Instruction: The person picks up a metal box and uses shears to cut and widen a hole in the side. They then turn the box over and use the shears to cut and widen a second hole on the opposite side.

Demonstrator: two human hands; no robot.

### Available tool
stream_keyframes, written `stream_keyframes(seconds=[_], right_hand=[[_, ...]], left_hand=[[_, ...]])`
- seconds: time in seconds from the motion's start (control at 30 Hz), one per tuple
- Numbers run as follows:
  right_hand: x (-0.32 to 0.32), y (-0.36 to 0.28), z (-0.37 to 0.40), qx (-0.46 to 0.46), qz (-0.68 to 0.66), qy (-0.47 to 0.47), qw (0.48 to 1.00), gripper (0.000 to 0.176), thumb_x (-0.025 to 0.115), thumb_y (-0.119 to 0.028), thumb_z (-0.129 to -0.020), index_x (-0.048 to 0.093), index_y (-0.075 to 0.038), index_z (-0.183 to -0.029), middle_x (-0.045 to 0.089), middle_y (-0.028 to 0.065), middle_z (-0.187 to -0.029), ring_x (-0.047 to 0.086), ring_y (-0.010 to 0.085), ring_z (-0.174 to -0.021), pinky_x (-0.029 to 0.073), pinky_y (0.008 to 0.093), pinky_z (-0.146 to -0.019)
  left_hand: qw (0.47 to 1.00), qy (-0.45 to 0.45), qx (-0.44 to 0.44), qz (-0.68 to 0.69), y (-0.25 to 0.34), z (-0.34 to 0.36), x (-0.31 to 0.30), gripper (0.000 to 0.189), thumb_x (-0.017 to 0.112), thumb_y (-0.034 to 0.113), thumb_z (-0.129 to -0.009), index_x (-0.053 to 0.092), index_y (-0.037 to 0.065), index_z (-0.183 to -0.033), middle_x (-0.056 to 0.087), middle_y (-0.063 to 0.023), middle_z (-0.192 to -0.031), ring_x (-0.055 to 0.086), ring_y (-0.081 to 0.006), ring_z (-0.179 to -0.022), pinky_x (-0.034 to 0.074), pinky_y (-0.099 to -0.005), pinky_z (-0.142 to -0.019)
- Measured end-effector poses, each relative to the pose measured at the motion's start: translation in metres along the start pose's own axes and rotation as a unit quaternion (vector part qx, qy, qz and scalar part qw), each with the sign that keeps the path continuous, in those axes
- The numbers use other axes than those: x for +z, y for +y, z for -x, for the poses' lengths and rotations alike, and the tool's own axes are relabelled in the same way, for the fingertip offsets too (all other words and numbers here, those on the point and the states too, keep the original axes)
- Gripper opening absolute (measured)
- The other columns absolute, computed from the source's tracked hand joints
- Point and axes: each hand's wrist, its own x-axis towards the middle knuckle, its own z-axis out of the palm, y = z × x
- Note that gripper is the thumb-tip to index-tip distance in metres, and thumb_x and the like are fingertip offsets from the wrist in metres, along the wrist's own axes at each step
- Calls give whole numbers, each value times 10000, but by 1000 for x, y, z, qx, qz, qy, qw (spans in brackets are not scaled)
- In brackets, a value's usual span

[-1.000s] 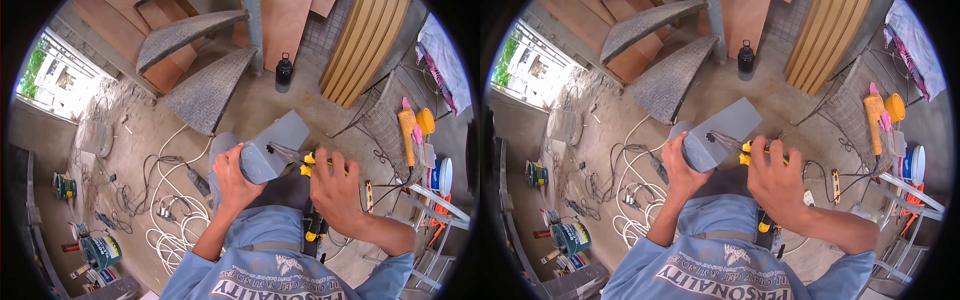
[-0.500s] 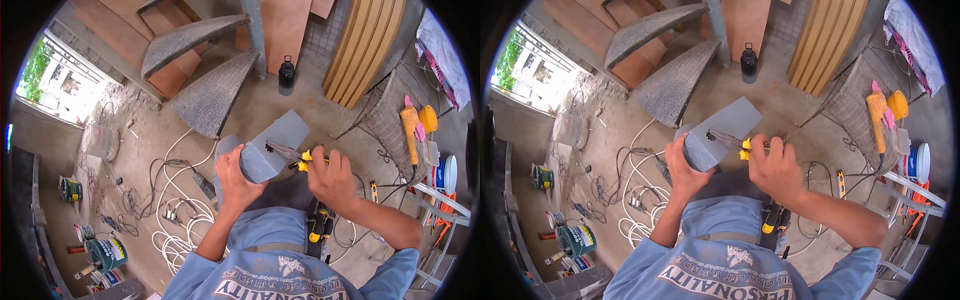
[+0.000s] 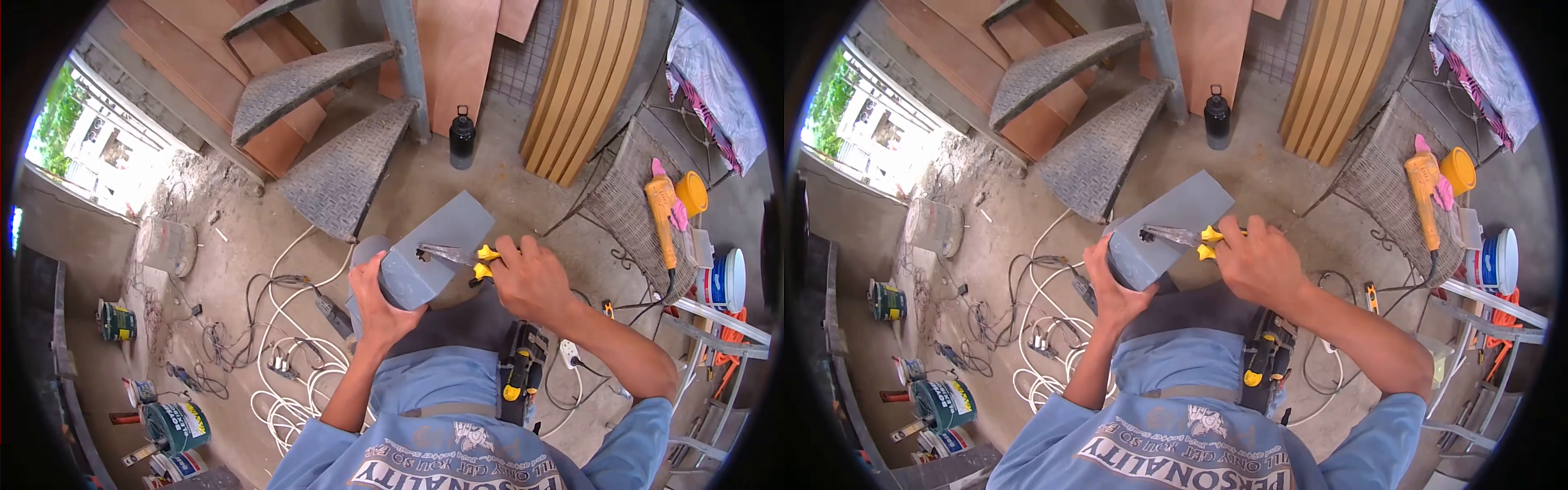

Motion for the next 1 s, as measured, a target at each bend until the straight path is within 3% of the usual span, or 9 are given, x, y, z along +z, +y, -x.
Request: stream_keyframes(seconds=[0.13, 0.2, 0.33, 0.73, 0.8, 1.0], right_hand=[[-9, -10, -3, 12, 41, -3, 999, 120, 614, -148, -707, 603, -30, -686, 533, 131, -937, 496, 256, -774, 454, 360, -659], [-11, -18, -3, 18, 84, 39, 996, 136, 613, -138, -711, 634, -6, -735, 558, 157, -1018, 509, 276, -867, 417, 399, -722], [-14, -33, 1, 48, 80, 16, 995, 163, 621, -137, -704, 652, 8, -772, 565, 169, -1073, 513, 282, -909, 404, 401, -705], [-13, -23, 2, 20, 123, 22, 992, 129, 619, -146, -662, 610, -21, -690, 558, 140, -967, 471, 240, -742, 362, 350, -584], [-9, -16, 2, -6, 86, 17, 996, 135, 617, -168, -661, 575, -39, -649, 524, 109, -892, 463, 221, -701, 380, 317, -545], [15, -1, -7, -11, -66, 3, 998, 132, 627, -173, -674, 595, -46, -654, 503, 75, -848, 512, 219, -680, 459, 330, -505]], left_hand=[[1000, 2, -9, -11, 4, 1, -2, 923, 827, 132, -509, 409, 38, -1326, 506, -175, -1149, 470, -360, -1032, 383, -455, -917], [1000, 3, -10, -12, 4, 3, -4, 928, 833, 140, -508, 408, 34, -1326, 509, -177, -1162, 473, -364, -1045, 385, -456, -928], [1000, 2, -26, -16, 4, 6, -4, 935, 836, 143, -509, 402, 29, -1329, 509, -178, -1174, 473, -366, -1049, 386, -460, -932], [1000, 1, -20, -19, 4, 5, -5, 943, 842, 144, -515, 397, 23, -1337, 496, -184, -1183, 471, -369, -1060, 388, -462, -933], [1000, 0, -17, -14, 3, 6, -6, 941, 844, 143, -515, 398, 21, -1335, 494, -187, -1180, 472, -369, -1061, 392, -462, -928], [1000, 7, -7, -16, -11, 10, -12, 936, 776, 128, -471, 384, 21, -1314, 464, -188, -1137, 484, -348, -1037, 404, -437, -919]])
